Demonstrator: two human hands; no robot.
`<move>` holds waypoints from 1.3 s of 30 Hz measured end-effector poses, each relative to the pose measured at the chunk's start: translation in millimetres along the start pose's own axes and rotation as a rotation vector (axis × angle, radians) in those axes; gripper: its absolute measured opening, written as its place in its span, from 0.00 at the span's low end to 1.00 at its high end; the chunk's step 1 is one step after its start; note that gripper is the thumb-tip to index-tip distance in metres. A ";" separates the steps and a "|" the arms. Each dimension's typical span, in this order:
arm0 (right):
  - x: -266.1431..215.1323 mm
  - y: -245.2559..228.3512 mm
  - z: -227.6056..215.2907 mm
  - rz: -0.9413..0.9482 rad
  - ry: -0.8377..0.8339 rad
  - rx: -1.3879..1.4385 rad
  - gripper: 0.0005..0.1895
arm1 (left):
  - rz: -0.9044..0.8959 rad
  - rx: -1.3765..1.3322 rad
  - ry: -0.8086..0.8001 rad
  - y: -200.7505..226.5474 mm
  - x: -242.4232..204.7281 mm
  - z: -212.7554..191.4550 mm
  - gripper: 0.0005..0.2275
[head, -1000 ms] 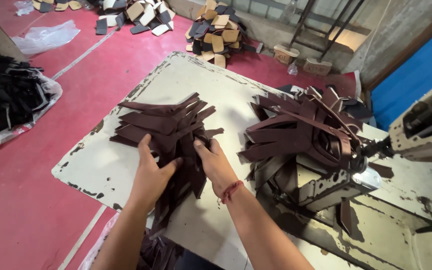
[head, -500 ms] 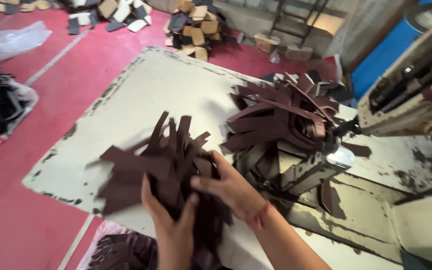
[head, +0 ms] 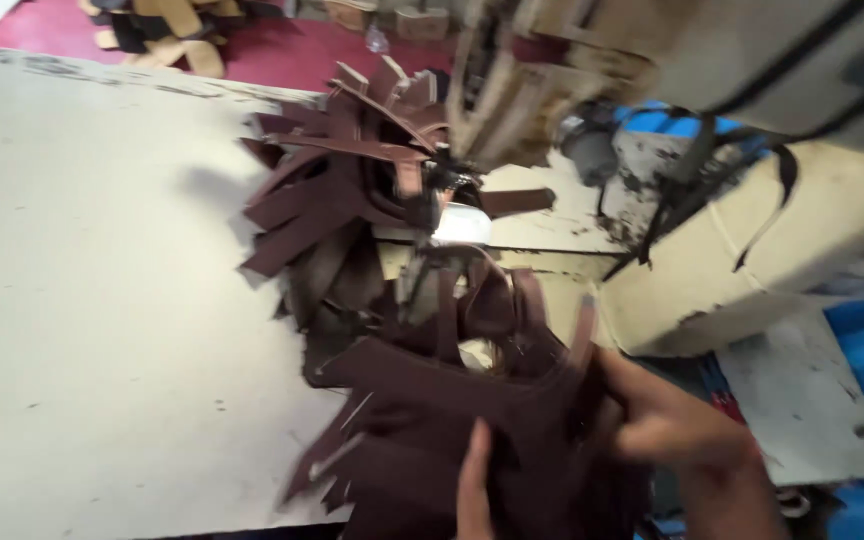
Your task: Sewing and assembling shoe upper components using an industrial sewing machine.
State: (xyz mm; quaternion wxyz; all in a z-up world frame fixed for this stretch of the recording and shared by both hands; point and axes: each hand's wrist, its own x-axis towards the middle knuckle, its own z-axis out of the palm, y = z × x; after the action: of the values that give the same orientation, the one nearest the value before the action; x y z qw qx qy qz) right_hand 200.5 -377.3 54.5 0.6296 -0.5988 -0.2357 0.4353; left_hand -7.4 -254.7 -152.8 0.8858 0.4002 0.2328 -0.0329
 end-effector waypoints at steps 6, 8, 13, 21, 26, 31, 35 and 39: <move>35.4 20.1 -30.0 0.110 0.422 -0.521 0.35 | -0.164 -0.400 -0.387 112.0 37.2 61.2 0.51; 32.9 19.8 -31.5 0.071 0.576 -0.762 0.34 | -0.089 -0.283 -0.334 108.3 42.4 69.3 0.49; 5.9 12.6 24.0 -0.226 0.922 -1.079 0.18 | -0.174 0.125 -0.340 157.1 30.2 76.6 0.56; -14.6 110.1 66.4 -0.038 0.902 -1.337 0.36 | 0.861 1.462 0.175 190.4 4.5 -9.4 0.19; -6.7 95.0 78.6 -0.151 0.916 -1.306 0.38 | 0.391 1.812 0.287 204.0 11.3 -37.8 0.38; -0.2 67.7 79.3 -0.277 0.938 -1.120 0.39 | 0.200 1.851 0.094 223.7 4.5 -39.4 0.49; 9.0 25.8 81.3 -0.339 0.852 -0.777 0.38 | -0.033 1.761 0.082 246.6 4.1 -36.2 0.38; 35.9 22.8 58.4 -0.220 0.688 -1.134 0.31 | -0.268 1.671 0.067 267.9 2.3 -27.1 0.15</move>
State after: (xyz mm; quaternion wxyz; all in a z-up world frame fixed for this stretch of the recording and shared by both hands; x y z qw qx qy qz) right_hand 165.0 -317.7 34.6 0.2978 -0.9138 -0.2736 -0.0382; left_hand 49.8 -53.3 16.6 0.2802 0.8931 0.2034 -0.2873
